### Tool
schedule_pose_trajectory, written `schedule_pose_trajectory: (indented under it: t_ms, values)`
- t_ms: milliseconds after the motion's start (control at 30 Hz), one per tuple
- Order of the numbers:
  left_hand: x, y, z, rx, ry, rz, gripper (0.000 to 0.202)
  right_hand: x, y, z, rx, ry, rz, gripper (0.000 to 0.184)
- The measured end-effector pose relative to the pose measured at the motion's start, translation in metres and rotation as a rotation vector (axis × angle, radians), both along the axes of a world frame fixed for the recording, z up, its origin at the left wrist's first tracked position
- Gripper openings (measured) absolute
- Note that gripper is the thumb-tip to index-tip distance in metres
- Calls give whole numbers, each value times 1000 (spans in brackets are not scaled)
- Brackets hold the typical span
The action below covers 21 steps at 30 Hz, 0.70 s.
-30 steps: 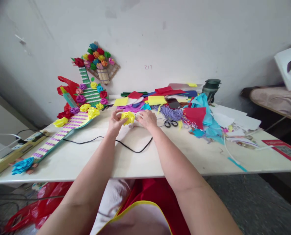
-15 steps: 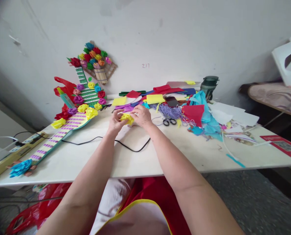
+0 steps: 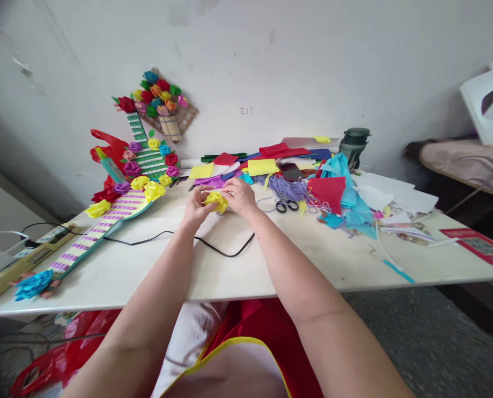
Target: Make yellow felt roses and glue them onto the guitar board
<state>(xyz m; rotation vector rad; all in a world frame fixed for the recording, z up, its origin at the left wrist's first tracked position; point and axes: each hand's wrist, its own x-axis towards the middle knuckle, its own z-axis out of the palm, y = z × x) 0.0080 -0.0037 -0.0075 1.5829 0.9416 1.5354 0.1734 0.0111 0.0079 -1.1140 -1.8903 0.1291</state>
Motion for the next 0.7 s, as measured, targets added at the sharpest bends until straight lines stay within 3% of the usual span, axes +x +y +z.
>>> schedule_pose_trajectory:
  t_ms: [233,433,700]
  values:
    - [2,-1,0,-32,-39,-22,48,-1,-1,-2,-25,54,18,19]
    - [-3,4,-2,-150,-275,-18,59,-2,-4,1,-102,237,23,29]
    - [-7,11,-7,-215,-426,-28,64,-9,-4,-5,-514,694,228,38]
